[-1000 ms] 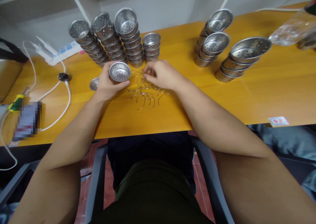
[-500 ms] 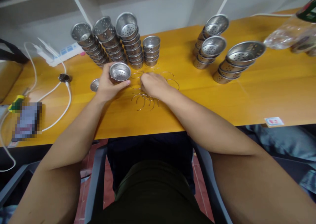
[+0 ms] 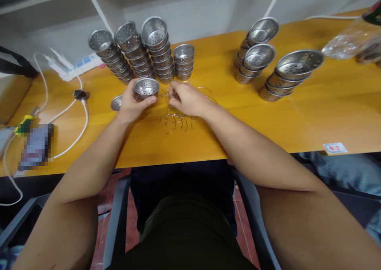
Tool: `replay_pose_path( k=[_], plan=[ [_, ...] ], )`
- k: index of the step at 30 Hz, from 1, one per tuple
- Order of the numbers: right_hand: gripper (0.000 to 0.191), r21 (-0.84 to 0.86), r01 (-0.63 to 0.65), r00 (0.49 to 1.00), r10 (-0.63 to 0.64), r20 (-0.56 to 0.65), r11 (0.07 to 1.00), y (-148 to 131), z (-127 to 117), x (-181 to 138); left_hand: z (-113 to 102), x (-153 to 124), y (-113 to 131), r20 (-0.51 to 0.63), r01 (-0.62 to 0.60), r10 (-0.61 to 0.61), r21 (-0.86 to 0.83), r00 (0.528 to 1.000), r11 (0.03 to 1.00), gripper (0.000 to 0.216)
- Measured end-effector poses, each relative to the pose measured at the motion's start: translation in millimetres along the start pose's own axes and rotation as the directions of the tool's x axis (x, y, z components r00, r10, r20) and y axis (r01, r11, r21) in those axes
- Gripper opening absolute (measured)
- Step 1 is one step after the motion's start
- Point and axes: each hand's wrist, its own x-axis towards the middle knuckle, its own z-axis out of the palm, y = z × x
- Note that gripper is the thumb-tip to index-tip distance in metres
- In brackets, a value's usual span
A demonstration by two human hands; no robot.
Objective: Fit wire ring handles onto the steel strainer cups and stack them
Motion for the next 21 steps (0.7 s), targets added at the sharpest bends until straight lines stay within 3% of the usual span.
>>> replay_pose_path(
  k=[3, 7, 11, 16, 21],
  plan=[
    [0.018, 0.138, -0.001, 1.000, 0.005, -0.030, 0.990, 11, 3, 2, 2, 1, 0, 0.010, 0.016, -0.016, -0.043, 1.000, 0.999, 0.122],
    [0.032, 0.286, -0.052, 0.995, 0.074, -0.065, 0.957, 16, 11, 5, 3, 0, -5, 0.004, 0.008, -0.008, -0.059, 1.000, 0.998, 0.130],
    [0.042, 0.313, -0.033, 0.982, 0.089, -0.165, 0.949, 22, 14, 9, 0, -2, -8, 0.047, -0.013, 0.015, -0.037, 0.999, 0.999, 0.130],
    [0.063, 0.310, 0.089, 0.933, 0.029, -0.358, 0.947, 28, 15, 10, 0, -4, 6, 0.057, 0.065, -0.063, -0.033, 0.996, 0.997, 0.126],
    [0.053, 0.317, 0.097, 0.955, 0.001, -0.297, 0.944, 10, 15, 1, 9, -7, 26, 0.092, 0.077, -0.062, -0.165, 0.994, 0.983, 0.117]
  ],
)
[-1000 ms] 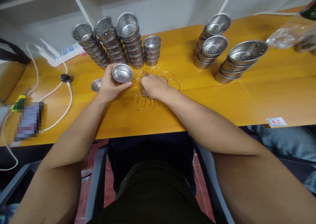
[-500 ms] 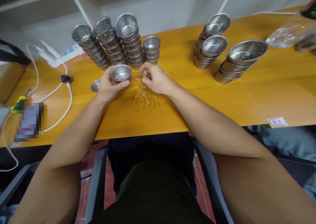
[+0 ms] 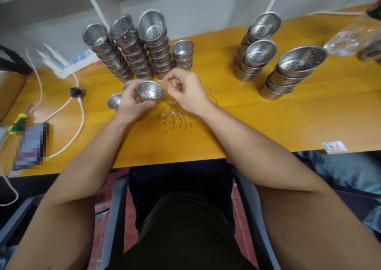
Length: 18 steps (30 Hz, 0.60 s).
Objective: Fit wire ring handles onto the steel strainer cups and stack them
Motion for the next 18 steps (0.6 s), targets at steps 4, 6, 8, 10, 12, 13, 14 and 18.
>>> replay_pose_path(
  k=[4, 6, 8, 10, 12, 13, 14, 18],
  plan=[
    [0.035, -0.046, -0.028, 0.998, 0.031, 0.062, 0.999, -19, 0, -5, 4, -4, 2, 0.066, 0.000, -0.004, 0.055, 0.998, 0.999, 0.107],
    [0.031, -0.072, -0.042, 0.997, 0.046, 0.061, 0.997, -22, 0, -4, 3, -6, 0, 0.085, 0.013, -0.022, 0.112, 0.996, 0.994, 0.104],
    [0.029, -0.089, -0.050, 0.997, 0.055, 0.052, 0.995, -21, 0, -3, 3, -7, -1, 0.097, -0.003, -0.009, 0.128, 0.995, 0.992, 0.102],
    [0.028, -0.083, -0.037, 0.998, 0.040, 0.038, 0.996, -15, 3, -2, 4, -7, -1, 0.103, -0.043, 0.030, 0.123, 0.994, 0.991, 0.099],
    [0.026, -0.045, 0.006, 1.000, -0.005, 0.013, 0.999, -7, 7, 0, 5, -8, -2, 0.105, -0.098, 0.085, 0.124, 0.991, 0.987, 0.095],
    [0.024, -0.018, 0.037, 0.999, -0.037, -0.002, 0.999, -3, 9, 0, 6, -8, -2, 0.107, -0.130, 0.117, 0.127, 0.987, 0.983, 0.094],
    [0.023, 0.011, 0.071, 0.997, -0.070, -0.016, 0.997, 1, 12, 1, 7, -8, -4, 0.108, -0.163, 0.150, 0.133, 0.983, 0.978, 0.093],
    [0.014, 0.103, 0.157, 0.987, -0.152, -0.055, 0.982, 13, 18, 4, 11, -7, -12, 0.102, -0.286, 0.273, 0.151, 0.957, 0.946, 0.086]
  ],
)
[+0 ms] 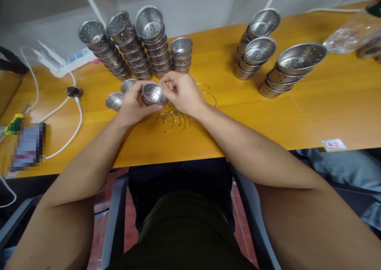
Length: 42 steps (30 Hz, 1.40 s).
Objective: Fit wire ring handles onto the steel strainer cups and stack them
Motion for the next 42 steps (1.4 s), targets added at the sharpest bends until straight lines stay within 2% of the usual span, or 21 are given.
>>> replay_pose_path(
  k=[4, 7, 12, 18, 21, 25, 28, 34, 38, 42],
  plan=[
    [0.012, 0.012, -0.013, 1.000, 0.013, -0.008, 1.000, 4, 2, 1, -1, -1, -5, 0.006, -0.042, 0.042, -0.002, 0.999, 0.999, 0.084],
    [0.007, 0.004, -0.025, 0.999, 0.025, -0.028, 1.000, 2, 4, 0, -3, 0, 3, 0.036, -0.025, 0.023, 0.048, 0.999, 0.999, 0.087],
    [0.021, 0.019, -0.043, 0.998, 0.044, -0.044, 0.999, -9, 10, -4, 0, 2, 20, 0.054, -0.052, 0.042, 0.193, 0.998, 0.980, 0.119],
    [0.014, 0.106, -0.011, 0.998, 0.018, -0.065, 0.994, -13, 14, -4, 10, 6, 22, 0.016, -0.046, 0.044, 0.159, 0.999, 0.986, 0.100],
    [0.006, 0.219, -0.023, 1.000, 0.023, 0.005, 0.975, -17, 6, -2, 7, 6, 22, -0.013, 0.005, -0.004, 0.125, 1.000, 0.992, 0.100],
    [0.035, 0.420, -0.043, 0.971, -0.061, 0.233, 0.906, -24, -13, 1, -1, 5, 21, -0.033, 0.091, -0.089, 0.050, 0.995, 0.995, 0.088],
    [0.053, 0.493, -0.084, 0.940, -0.096, 0.327, 0.866, -25, -21, 4, -4, 4, 19, -0.004, 0.116, -0.116, 0.034, 0.993, 0.993, 0.088],
    [0.057, 0.546, -0.158, 0.947, -0.030, 0.320, 0.823, -22, -15, 5, -5, 0, 8, 0.020, 0.048, -0.052, 0.143, 0.998, 0.989, 0.112],
    [0.059, 0.529, -0.218, 0.943, 0.037, 0.331, 0.820, -23, -12, 3, -9, -2, 5, 0.028, 0.029, -0.038, 0.251, 0.999, 0.968, 0.108],
    [0.060, 0.530, -0.235, 0.940, 0.051, 0.338, 0.815, -23, -10, 2, -13, -1, 8, 0.033, -0.003, -0.006, 0.262, 0.999, 0.965, 0.103]
  ],
)
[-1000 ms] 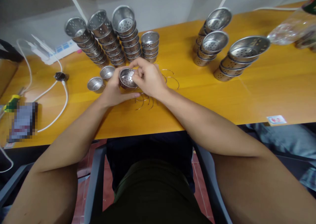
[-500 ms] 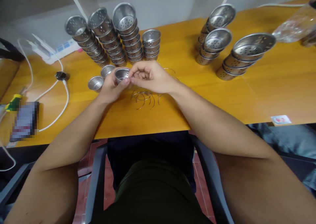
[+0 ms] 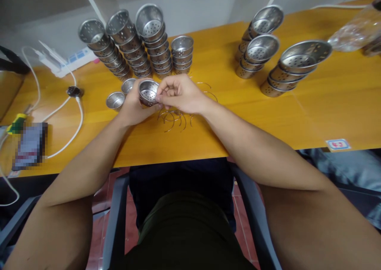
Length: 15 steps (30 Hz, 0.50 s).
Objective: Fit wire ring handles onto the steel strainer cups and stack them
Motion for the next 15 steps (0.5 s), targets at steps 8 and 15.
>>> replay_pose_path(
  k=[8, 15],
  plan=[
    [0.059, -0.041, -0.050, 0.999, 0.050, 0.014, 0.998, 0.5, -1.8, -1.6, 1.0, 1.3, 2.6, 0.007, 0.056, -0.056, -0.025, 0.998, 0.998, 0.104],
    [0.061, -0.016, -0.024, 0.998, 0.025, 0.055, 1.000, -2.2, -3.0, 0.2, 2.8, -0.6, -1.5, 0.029, 0.044, -0.042, -0.044, 0.999, 0.998, 0.106]
  ],
)
